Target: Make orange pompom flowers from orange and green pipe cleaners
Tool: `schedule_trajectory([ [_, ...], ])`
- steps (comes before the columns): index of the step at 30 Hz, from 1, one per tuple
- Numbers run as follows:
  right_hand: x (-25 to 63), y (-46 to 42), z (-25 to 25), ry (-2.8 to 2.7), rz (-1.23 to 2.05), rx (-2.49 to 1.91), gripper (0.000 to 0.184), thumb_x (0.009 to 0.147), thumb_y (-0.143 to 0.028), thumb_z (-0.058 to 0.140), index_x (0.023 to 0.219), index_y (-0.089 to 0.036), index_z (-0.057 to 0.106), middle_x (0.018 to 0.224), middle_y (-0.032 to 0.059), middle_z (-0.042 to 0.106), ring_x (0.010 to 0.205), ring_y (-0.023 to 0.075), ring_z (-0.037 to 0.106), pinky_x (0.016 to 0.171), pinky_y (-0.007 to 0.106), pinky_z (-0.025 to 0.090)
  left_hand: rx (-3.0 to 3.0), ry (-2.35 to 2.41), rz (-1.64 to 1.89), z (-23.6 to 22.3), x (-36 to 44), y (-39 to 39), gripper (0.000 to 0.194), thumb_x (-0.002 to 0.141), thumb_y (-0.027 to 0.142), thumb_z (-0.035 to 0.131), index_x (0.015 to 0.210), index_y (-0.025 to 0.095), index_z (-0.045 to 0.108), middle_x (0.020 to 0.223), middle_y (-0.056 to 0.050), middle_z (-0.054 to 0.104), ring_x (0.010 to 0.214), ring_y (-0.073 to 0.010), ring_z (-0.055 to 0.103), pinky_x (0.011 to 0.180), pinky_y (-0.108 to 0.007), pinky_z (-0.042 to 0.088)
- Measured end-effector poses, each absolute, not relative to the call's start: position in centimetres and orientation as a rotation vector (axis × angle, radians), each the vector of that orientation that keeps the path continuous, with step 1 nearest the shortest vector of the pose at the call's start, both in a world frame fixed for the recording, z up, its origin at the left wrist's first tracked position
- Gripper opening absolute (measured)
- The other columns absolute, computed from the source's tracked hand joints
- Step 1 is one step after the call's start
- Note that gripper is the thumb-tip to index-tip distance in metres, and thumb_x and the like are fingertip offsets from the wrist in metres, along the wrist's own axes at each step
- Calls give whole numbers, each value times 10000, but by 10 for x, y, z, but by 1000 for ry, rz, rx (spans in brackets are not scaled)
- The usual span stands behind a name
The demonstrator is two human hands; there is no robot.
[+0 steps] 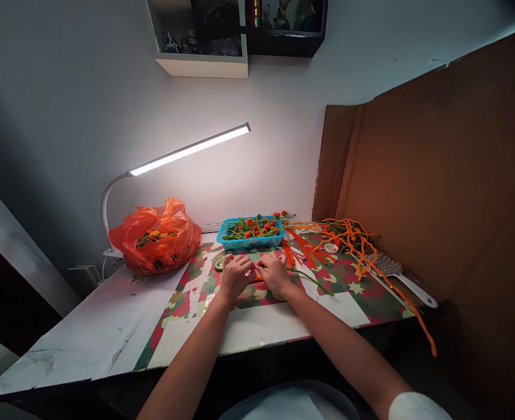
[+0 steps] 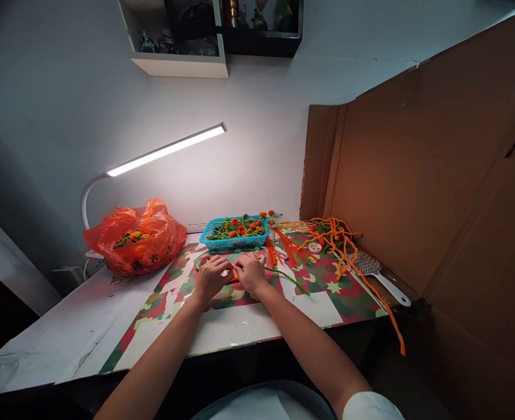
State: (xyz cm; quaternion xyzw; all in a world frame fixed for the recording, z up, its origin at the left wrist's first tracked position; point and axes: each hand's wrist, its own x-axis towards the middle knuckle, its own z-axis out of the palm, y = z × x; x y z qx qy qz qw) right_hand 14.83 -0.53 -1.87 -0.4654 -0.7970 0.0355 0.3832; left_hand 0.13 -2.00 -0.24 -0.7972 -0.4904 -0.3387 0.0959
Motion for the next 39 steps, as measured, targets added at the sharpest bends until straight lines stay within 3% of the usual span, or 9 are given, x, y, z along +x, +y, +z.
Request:
schedule_trajectory([
  [4,151,-6,-19,-2048,-20,-1162,181,899,-216,472,781,-211,610,841,13,675,865,189,486,822,378,197,-2398,-1548,-1117,-6,-1,-18,121,756,237,571,664,217,646,737,-46,685,788,-227,569,874,-387,298],
  [10,156,-8,-20,-2196,-335,-1049,215,932,-210,409,828,-213,597,878,36,653,925,205,448,882,411,178,-2723,-1751,-1446,-11,-13,-10,289,772,448,561,701,196,684,783,-43,695,809,-220,592,814,-334,395],
  [17,157,-9,-22,-2275,-543,-949,215,951,-192,382,911,-224,590,917,42,645,968,210,431,899,419,171,-2990,-1981,-1903,-15,-20,-3,318,680,457,644,721,142,664,730,-43,659,716,-177,588,687,-269,446],
  [23,157,-8,-25,-2290,-609,-885,206,952,-186,381,946,-226,584,925,37,643,972,206,425,896,416,174,-3023,-2041,-1980,-6,-19,-9,301,632,441,674,587,148,623,702,-35,628,700,-158,569,694,-259,441],
  [28,157,-7,-28,-2325,-676,-858,206,926,-152,417,999,-241,587,971,28,638,1014,214,415,907,421,177,-3027,-2080,-1996,-2,-18,-12,294,595,430,704,615,146,633,626,-20,609,616,-144,553,627,-259,441],
  [34,156,-1,-36,-2351,-724,-837,196,896,-157,470,1027,-238,592,1027,30,630,1045,226,410,914,418,190,-2832,-1941,-1778,-8,-17,-9,217,613,351,655,542,155,593,599,-4,603,606,-148,549,593,-247,429],
  [39,157,-3,-33,-2313,-687,-876,202,923,-175,432,998,-241,607,991,34,641,1016,215,424,913,406,182,-2846,-1869,-1774,-11,-19,-7,268,650,414,642,591,153,638,620,-20,625,635,-164,564,608,-255,438],
])
